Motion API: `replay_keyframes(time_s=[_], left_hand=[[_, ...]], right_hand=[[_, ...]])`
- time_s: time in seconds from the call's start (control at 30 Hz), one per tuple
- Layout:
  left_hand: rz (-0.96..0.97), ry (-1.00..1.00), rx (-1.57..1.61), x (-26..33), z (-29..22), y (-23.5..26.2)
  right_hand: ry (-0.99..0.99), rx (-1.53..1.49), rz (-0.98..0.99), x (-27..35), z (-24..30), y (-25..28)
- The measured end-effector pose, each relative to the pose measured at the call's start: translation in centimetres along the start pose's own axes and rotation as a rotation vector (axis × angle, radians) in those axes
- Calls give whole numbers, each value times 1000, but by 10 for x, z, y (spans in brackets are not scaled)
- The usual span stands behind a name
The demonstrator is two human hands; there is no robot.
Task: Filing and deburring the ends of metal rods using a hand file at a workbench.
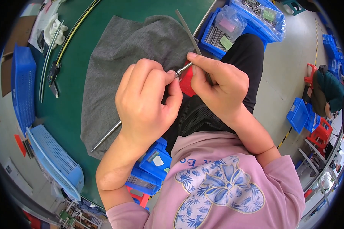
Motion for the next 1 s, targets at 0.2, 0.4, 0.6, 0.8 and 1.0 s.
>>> replay_keyframes(time_s=[0.2,0.4,0.6,0.8,1.0], left_hand=[[4,12,9,1,0,-1],[-4,12,25,1,0,0],[2,-21,34,3,-1,3],[6,-16,40,3,-2,6],[68,-16,67,1,-7,12]], right_hand=[[-136,-7,-17,2,-6,4],[-561,-429,148,4,-12,2],[-292,-444,176,6,-10,2],[-310,-350,76,8,-15,10],[-202,-418,272,1,-8,9]])
Point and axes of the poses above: each hand's wrist, its own x-axis away from the middle knuckle, its own y-axis out of the back of the hand, z = x × y, the point moved 4 cm from there along -x, towards the middle knuckle, and after that the axes turned 1 degree about -z, right-handed, at the moved point
